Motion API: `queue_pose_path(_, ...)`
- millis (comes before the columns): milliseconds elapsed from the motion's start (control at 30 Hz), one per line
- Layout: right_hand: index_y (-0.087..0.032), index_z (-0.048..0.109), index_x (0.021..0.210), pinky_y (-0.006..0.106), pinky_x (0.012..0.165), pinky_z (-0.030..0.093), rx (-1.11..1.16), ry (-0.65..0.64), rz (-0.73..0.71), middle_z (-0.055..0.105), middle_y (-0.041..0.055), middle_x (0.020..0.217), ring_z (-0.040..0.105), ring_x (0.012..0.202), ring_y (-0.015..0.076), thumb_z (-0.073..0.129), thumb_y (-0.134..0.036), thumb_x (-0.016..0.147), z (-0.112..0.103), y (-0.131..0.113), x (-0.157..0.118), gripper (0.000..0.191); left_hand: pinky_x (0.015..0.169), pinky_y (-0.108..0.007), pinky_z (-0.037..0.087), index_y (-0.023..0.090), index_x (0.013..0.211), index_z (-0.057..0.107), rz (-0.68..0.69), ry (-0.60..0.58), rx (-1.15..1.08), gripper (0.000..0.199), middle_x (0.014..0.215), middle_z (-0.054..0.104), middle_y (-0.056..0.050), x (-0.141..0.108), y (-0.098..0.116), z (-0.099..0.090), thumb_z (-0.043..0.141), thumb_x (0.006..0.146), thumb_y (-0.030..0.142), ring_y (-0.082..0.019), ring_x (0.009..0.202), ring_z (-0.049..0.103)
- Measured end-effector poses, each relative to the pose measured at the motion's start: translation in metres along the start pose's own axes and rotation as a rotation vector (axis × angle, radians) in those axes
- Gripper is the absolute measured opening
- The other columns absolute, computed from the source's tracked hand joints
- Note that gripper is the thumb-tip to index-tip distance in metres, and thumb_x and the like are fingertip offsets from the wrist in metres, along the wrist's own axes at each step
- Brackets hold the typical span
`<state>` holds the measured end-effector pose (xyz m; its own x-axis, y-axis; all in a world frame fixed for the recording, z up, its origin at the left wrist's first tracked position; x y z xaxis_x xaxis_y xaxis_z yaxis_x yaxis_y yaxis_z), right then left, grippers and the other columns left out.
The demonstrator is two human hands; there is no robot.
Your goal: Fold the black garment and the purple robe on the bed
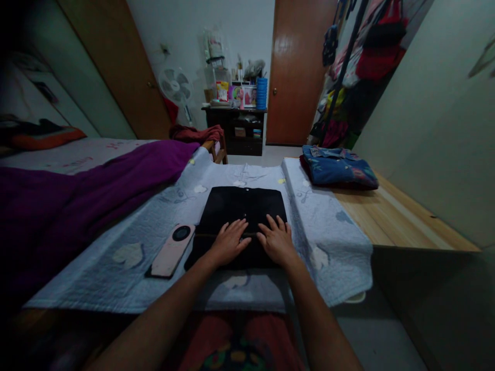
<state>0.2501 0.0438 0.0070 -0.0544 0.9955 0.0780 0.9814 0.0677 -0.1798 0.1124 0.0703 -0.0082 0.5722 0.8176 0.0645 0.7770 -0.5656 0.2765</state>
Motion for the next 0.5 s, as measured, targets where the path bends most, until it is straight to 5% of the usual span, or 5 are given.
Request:
queue_pose_path(333,-0.017,0.054,0.130,0.046,0.107,0.032,0.039,0.190,0.128,0.042,0.0140,0.146,0.037,0.134,0.0287,0.044,-0.036,0.092,-0.005,0.038,0.008,0.044,0.116,-0.048,0.019,0.022,0.142,0.042,-0.009,0.002,-0.032,0.053,0.152,0.036,-0.008,-0.001,0.001,-0.003,0.037,0.095,0.048,-0.024,0.142,0.028)
queue_pose_path(500,-0.018,0.048,0.137,0.048,0.112,0.024,0.096,0.145,0.021,0.036,0.0113,0.152,0.027,0.142,0.0269,0.040,-0.037,0.094,-0.003,0.016,0.007,0.047,0.116,-0.049,0.019,0.020,0.142,0.041,-0.007,0.001,-0.024,0.055,0.152,0.036,-0.008,-0.001,0.001,-0.002,0.036,0.095,0.048,-0.025,0.142,0.028)
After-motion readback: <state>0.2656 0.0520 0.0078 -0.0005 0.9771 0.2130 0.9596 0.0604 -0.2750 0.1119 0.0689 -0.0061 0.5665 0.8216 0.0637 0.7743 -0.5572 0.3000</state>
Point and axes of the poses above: each hand's wrist, its own x-axis towards the middle knuckle, its own z-axis out of the palm, y = z × x, the point moved 8 cm from there along x, towards the middle knuckle
